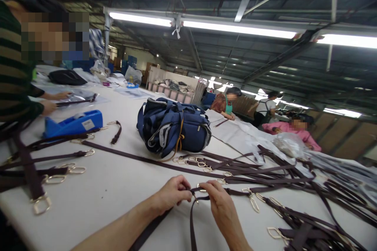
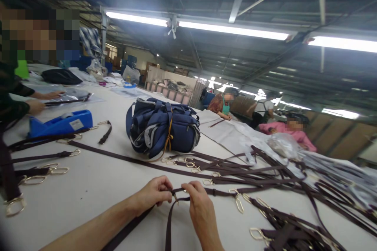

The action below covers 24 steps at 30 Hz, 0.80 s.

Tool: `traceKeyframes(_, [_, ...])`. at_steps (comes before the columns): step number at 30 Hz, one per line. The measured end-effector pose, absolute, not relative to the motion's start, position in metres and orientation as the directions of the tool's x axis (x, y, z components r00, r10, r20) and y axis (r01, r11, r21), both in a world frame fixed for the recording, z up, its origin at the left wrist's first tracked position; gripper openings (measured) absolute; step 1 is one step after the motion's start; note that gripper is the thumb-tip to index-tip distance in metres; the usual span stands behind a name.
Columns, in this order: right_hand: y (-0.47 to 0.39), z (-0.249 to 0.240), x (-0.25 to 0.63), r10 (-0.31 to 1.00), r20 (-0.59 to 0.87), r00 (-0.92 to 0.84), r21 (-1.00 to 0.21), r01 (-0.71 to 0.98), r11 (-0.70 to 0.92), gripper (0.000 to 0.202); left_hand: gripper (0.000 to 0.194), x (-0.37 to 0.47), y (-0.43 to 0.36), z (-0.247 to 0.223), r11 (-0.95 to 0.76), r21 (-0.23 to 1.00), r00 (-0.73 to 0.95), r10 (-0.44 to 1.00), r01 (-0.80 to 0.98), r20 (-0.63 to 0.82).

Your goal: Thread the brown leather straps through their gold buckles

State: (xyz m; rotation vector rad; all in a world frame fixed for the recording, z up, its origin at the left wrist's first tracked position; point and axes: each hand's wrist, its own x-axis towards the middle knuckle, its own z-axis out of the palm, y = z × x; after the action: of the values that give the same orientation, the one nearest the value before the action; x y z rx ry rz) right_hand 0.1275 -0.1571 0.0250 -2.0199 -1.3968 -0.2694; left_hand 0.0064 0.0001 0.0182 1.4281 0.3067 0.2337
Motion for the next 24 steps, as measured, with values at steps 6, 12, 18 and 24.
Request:
traceKeyframes(6, [-0.153,0.025,0.119,0.749,0.559,0.355,-0.375,0.914,-0.153,0.042,0.026,0.006,0.005,0.018,0.077,0.996,0.943,0.328,0.037,-0.061])
traceKeyframes(12, [-0.144,0.032,0.102,0.81,0.52,0.27,-0.225,0.959,-0.175,0.038,0.024,0.012,0.014,0.006,-0.071,0.996,0.966,0.259,0.046,-0.026])
traceKeyframes(18, [-0.138,0.037,0.094,0.743,0.502,0.442,-0.641,0.767,-0.023,0.03,0.025,0.015,0.018,0.007,-0.071,0.996,0.983,0.17,-0.056,0.068])
traceKeyframes(24, [-0.123,0.018,0.096,0.732,-0.059,0.679,-0.957,-0.247,0.151,0.092,0.031,0.01,0.013,0.018,0.006,0.99,0.979,0.149,-0.142,0.139])
